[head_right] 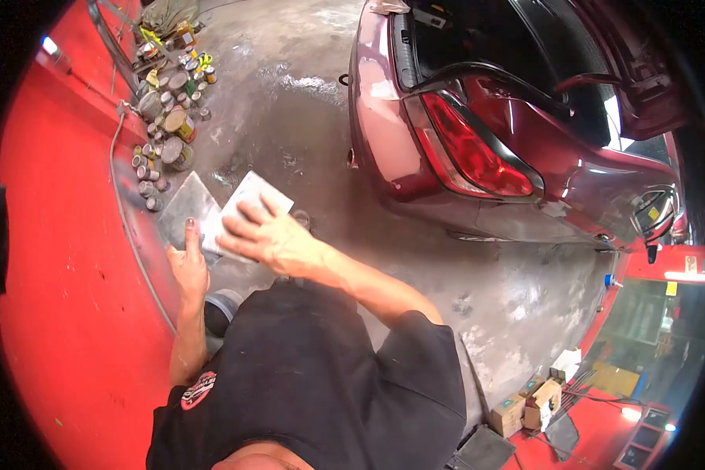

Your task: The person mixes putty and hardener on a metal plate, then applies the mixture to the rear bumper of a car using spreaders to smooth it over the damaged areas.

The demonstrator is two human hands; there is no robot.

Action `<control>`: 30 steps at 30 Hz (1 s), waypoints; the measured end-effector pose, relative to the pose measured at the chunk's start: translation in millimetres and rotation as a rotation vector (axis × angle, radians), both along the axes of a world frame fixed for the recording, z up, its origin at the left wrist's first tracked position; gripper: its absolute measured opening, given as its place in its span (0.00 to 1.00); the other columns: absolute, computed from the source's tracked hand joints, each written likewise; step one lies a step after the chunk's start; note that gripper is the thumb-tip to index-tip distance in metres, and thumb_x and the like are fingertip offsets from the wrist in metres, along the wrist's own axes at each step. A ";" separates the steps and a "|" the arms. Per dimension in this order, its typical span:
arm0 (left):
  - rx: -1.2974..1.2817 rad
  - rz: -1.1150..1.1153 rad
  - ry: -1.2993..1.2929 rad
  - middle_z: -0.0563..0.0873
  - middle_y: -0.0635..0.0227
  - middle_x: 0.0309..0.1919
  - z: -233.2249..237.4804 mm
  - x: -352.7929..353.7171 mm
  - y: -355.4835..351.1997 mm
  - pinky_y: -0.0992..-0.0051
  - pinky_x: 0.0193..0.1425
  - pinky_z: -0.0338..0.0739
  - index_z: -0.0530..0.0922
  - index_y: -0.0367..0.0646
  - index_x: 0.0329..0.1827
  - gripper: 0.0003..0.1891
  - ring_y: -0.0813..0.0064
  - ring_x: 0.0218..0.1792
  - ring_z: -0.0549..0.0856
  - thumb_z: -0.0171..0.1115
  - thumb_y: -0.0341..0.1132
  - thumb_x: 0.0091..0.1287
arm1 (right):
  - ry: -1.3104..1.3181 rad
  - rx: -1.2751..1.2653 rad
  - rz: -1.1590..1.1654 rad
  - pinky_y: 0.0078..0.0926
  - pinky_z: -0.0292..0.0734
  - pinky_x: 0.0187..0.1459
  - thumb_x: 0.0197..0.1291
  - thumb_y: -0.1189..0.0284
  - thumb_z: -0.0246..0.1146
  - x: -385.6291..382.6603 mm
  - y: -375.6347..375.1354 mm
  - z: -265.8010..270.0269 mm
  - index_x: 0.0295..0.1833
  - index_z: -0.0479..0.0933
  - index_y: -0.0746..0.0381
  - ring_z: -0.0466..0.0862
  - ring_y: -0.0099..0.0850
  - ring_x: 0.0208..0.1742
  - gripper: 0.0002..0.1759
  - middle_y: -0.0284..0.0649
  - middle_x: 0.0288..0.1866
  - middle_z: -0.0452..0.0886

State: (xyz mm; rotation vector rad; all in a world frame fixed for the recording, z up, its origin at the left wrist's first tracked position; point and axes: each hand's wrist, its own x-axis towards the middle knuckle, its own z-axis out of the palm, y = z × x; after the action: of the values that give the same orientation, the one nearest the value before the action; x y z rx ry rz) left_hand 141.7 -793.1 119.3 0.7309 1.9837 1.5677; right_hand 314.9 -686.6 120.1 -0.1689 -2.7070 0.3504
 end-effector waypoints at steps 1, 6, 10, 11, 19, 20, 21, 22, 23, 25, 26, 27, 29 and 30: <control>-0.074 0.040 0.002 0.76 0.75 0.20 -2.2 -9.0 14.9 0.75 0.21 0.59 0.83 0.30 0.29 0.22 0.86 0.21 0.68 0.59 0.42 0.75 | 0.008 -0.036 0.035 0.60 0.63 0.66 0.57 0.68 0.59 -7.1 6.5 -7.2 0.69 0.70 0.50 0.69 0.46 0.69 0.31 0.43 0.68 0.71; 0.019 0.135 0.012 0.83 0.59 0.48 7.0 -90.5 97.8 0.67 0.52 0.77 0.77 0.31 0.56 0.24 0.69 0.46 0.83 0.54 0.48 0.76 | -0.026 -0.255 0.093 0.63 0.62 0.68 0.49 0.77 0.63 -41.1 84.0 -28.7 0.71 0.69 0.49 0.69 0.45 0.71 0.39 0.40 0.69 0.72; 0.394 0.199 -0.504 0.83 0.61 0.55 -1.3 -136.7 156.1 0.65 0.61 0.76 0.74 0.35 0.63 0.24 0.65 0.56 0.83 0.49 0.46 0.78 | 0.370 -0.435 0.066 0.56 0.66 0.67 0.40 0.85 0.64 -69.8 154.3 7.8 0.67 0.75 0.53 0.74 0.45 0.69 0.41 0.41 0.68 0.75; 0.399 0.107 -0.609 0.83 0.61 0.56 -3.7 -139.5 169.0 0.65 0.61 0.76 0.74 0.35 0.63 0.23 0.65 0.56 0.83 0.48 0.46 0.78 | 0.520 -0.443 0.049 0.55 0.67 0.67 0.41 0.84 0.64 -78.3 168.5 16.8 0.66 0.76 0.53 0.74 0.45 0.68 0.39 0.41 0.68 0.75; 0.349 -0.038 -0.728 0.82 0.63 0.57 -26.0 -158.9 270.4 0.62 0.63 0.77 0.72 0.41 0.65 0.19 0.67 0.56 0.83 0.56 0.40 0.75 | 0.300 -0.353 -0.172 0.52 0.65 0.69 0.51 0.85 0.59 -140.0 250.1 -5.2 0.71 0.69 0.57 0.70 0.53 0.70 0.38 0.48 0.71 0.69; 0.306 -0.019 -0.731 0.82 0.63 0.58 -29.0 -168.5 285.6 0.62 0.64 0.76 0.72 0.41 0.66 0.20 0.67 0.57 0.82 0.56 0.40 0.75 | 0.247 -0.302 -0.215 0.51 0.67 0.68 0.52 0.83 0.61 -144.1 268.2 -17.9 0.72 0.68 0.55 0.70 0.53 0.70 0.38 0.48 0.70 0.70; 0.263 -0.006 -0.730 0.82 0.62 0.58 -31.5 -179.8 302.3 0.62 0.65 0.76 0.72 0.42 0.66 0.20 0.66 0.58 0.82 0.56 0.40 0.75 | 0.200 -0.287 -0.232 0.50 0.66 0.68 0.51 0.84 0.60 -147.0 284.1 -27.0 0.72 0.69 0.55 0.70 0.52 0.70 0.38 0.48 0.70 0.70; 0.282 -0.198 -0.965 0.81 0.65 0.52 -34.3 -192.8 319.8 0.66 0.55 0.76 0.73 0.43 0.63 0.18 0.70 0.50 0.81 0.56 0.41 0.75 | 0.154 -0.273 -0.254 0.50 0.66 0.68 0.51 0.85 0.60 -149.4 299.1 -35.1 0.71 0.69 0.56 0.70 0.51 0.70 0.38 0.48 0.70 0.70; 0.285 -0.396 -1.198 0.80 0.68 0.46 -37.5 -207.6 336.2 0.71 0.45 0.75 0.74 0.44 0.59 0.15 0.74 0.42 0.79 0.56 0.42 0.75 | 0.110 -0.263 -0.281 0.49 0.66 0.67 0.51 0.86 0.59 -155.2 312.6 -43.0 0.71 0.69 0.56 0.70 0.51 0.70 0.38 0.48 0.70 0.70; 0.262 -0.817 -1.658 0.78 0.73 0.34 -44.0 -255.0 391.7 0.80 0.26 0.75 0.76 0.46 0.51 0.12 0.83 0.27 0.76 0.55 0.43 0.76 | 0.426 -0.470 -0.309 0.42 0.73 0.61 0.49 0.88 0.58 -193.7 355.0 -46.5 0.65 0.75 0.60 0.77 0.46 0.62 0.33 0.47 0.62 0.76; 0.064 -0.719 -1.500 0.67 0.76 0.25 -40.3 -261.5 412.1 0.84 0.15 0.59 0.75 0.47 0.44 0.11 0.87 0.19 0.62 0.56 0.45 0.75 | 0.548 -0.566 -0.316 0.41 0.75 0.60 0.48 0.89 0.57 -210.3 367.3 -34.0 0.64 0.76 0.61 0.79 0.45 0.61 0.34 0.47 0.60 0.78; -0.049 -0.578 -1.300 0.76 0.75 0.28 -35.6 -265.2 431.8 0.80 0.26 0.75 0.76 0.46 0.49 0.12 0.83 0.25 0.75 0.57 0.44 0.74 | 0.677 -0.664 -0.329 0.39 0.76 0.59 0.47 0.90 0.55 -227.1 377.4 -17.9 0.63 0.76 0.62 0.80 0.45 0.60 0.34 0.48 0.59 0.79; -0.054 -0.401 -1.230 0.84 0.69 0.39 -9.9 -276.3 472.6 0.72 0.46 0.82 0.77 0.45 0.55 0.14 0.75 0.40 0.84 0.59 0.42 0.73 | 0.749 -0.660 -0.344 0.38 0.78 0.57 0.43 0.92 0.54 -258.6 394.3 9.9 0.63 0.77 0.62 0.82 0.44 0.57 0.37 0.48 0.57 0.80; 0.033 -0.665 -1.154 0.84 0.63 0.53 -38.5 -319.5 487.8 0.64 0.64 0.76 0.76 0.42 0.62 0.19 0.70 0.56 0.82 0.61 0.41 0.72 | 0.785 -0.676 -0.342 0.38 0.78 0.57 0.42 0.92 0.54 -271.7 402.9 22.7 0.63 0.77 0.62 0.82 0.44 0.56 0.37 0.48 0.57 0.80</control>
State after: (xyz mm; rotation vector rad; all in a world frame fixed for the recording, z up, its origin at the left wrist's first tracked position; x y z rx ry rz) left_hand -177.9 -305.3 80.8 0.2863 0.7544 1.1542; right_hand 43.2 -283.7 142.8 -0.5422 -1.6747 0.9729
